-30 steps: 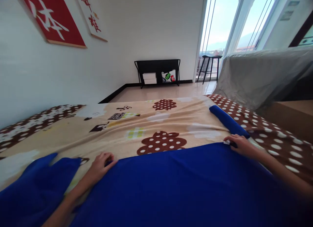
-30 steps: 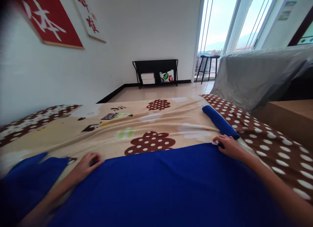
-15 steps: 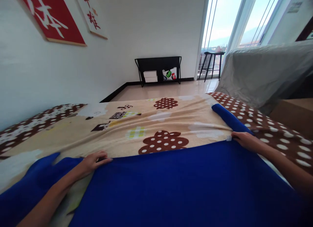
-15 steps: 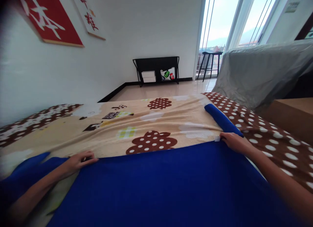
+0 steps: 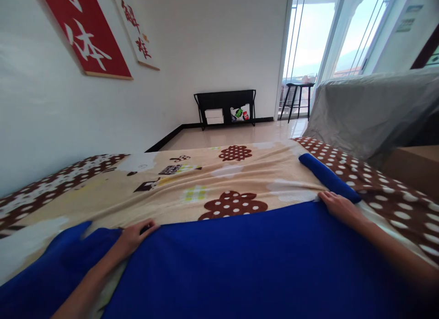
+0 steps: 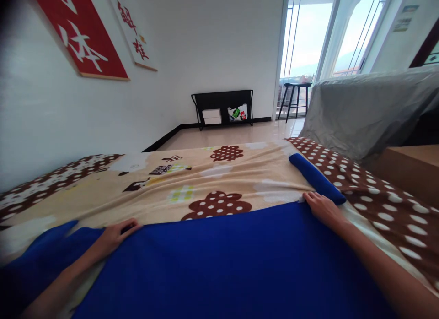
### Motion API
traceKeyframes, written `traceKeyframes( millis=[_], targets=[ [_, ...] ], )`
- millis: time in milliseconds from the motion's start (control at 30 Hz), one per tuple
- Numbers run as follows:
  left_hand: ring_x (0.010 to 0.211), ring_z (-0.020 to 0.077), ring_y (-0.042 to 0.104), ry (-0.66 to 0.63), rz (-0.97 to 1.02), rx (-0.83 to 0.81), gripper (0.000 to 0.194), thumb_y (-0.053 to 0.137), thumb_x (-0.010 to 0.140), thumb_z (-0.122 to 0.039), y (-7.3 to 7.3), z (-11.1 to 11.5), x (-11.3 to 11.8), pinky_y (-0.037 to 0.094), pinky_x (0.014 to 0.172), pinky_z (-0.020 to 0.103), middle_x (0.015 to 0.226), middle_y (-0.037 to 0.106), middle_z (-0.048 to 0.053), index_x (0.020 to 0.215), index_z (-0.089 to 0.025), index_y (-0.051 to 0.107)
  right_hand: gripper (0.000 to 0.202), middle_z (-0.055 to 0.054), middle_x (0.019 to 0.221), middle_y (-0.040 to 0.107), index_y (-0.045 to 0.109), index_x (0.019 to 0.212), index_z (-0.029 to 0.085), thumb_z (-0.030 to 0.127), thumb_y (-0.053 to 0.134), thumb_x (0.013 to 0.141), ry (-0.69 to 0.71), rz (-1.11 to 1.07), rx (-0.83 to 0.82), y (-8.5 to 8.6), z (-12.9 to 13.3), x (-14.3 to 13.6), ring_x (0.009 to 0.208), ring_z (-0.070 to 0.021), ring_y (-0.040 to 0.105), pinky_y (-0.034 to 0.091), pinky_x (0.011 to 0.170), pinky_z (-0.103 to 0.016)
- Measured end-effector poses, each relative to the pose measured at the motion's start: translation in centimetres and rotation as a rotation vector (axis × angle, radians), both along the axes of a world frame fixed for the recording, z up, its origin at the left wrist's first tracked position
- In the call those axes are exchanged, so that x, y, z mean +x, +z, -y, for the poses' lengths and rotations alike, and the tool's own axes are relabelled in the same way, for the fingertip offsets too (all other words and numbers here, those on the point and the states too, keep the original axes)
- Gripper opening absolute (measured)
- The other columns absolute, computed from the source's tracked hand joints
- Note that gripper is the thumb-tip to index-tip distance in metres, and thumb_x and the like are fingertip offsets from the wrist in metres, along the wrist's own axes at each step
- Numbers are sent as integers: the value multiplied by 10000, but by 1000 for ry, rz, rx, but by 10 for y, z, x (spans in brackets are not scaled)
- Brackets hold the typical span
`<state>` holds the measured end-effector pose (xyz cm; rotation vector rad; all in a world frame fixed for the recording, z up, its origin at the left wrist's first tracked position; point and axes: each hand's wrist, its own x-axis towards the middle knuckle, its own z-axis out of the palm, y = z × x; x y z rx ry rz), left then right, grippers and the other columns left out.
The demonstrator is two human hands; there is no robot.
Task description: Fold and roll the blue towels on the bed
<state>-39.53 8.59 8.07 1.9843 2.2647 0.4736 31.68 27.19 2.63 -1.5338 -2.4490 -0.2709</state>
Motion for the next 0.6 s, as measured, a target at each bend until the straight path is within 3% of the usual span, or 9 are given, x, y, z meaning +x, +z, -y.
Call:
traceKeyframes(
  millis=[100, 167, 233, 300, 367, 433, 500, 533, 600],
  targets=[
    [817, 288, 655, 36, -79, 34, 401, 446, 791, -529, 12, 12, 7, 500, 780, 395, 818, 706, 91, 821, -194, 664, 391, -168, 1130, 639, 615, 1141, 158, 80, 326, 889, -30, -35, 57, 13, 14, 2, 1096, -315, 571, 421, 940, -476],
    [1018, 396, 618, 82, -138, 107, 455, 366, 840, -410, 18, 20, 34, 451, 880, 562, 1036, 685, 202, 1031, -124, 663, 467, -228, 1271, 567, 546, 1282, 125, 81, 281, 900, -56, -87, 100, 21, 30, -14, 1207, -375, 498, 354, 989, -581],
    [1218, 415, 522, 45, -166, 159, 516, 279, 883, -302, 16, 20, 88, 368, 999, 631, 1262, 600, 240, 1236, -84, 585, 514, -236, 1374, 501, 454, 1396, 130, 103, 273, 916, -24, -137, 104, 22, 50, -55, 1282, -385, 445, 309, 1031, -611],
    [1339, 313, 451, -109, -155, 153, 523, 281, 922, -296, 4, 11, 161, 344, 1118, 496, 1418, 524, 150, 1370, -138, 499, 524, -166, 1447, 468, 369, 1473, 188, 183, 298, 954, 100, -159, 50, 17, 74, -117, 1330, -325, 430, 317, 1082, -534],
    [1401, 254, 386, -264, -136, 123, 557, 304, 950, -350, -14, -2, 234, 352, 1138, 408, 1535, 403, 60, 1486, -208, 358, 543, -69, 1516, 413, 288, 1522, 240, 332, 331, 989, 288, -150, -44, 8, 97, -180, 1376, -240, 398, 344, 1105, -413],
    [1425, 242, 347, -350, -123, 90, 553, 282, 974, -397, -30, -10, 279, 326, 1153, 415, 1570, 335, 18, 1512, -270, 303, 568, -4, 1543, 370, 260, 1535, 284, 458, 322, 997, 423, -135, -130, 1, 110, -221, 1412, -195, 348, 329, 1125, -367],
    [1439, 231, 318, -371, -121, 57, 534, 288, 981, -448, -37, -7, 281, 289, 1168, 422, 1577, 305, -22, 1506, -349, 295, 579, 24, 1560, 326, 287, 1524, 320, 541, 313, 989, 485, -123, -197, -1, 110, -222, 1434, -189, 306, 285, 1155, -378],
    [1443, 230, 309, -353, -123, 40, 528, 305, 978, -470, -37, -1, 265, 275, 1172, 429, 1576, 302, -35, 1499, -380, 298, 580, 24, 1566, 310, 309, 1514, 327, 562, 312, 985, 486, -121, -222, -1, 106, -207, 1440, -193, 294, 260, 1168, -392],
    [1445, 258, 307, -253, -136, 7, 537, 327, 967, -493, -35, 15, 209, 262, 1166, 491, 1570, 319, -17, 1492, -381, 313, 577, 2, 1568, 306, 343, 1501, 317, 571, 305, 984, 431, -122, -256, 2, 93, -153, 1444, -203, 286, 226, 1182, -418]
  ],
)
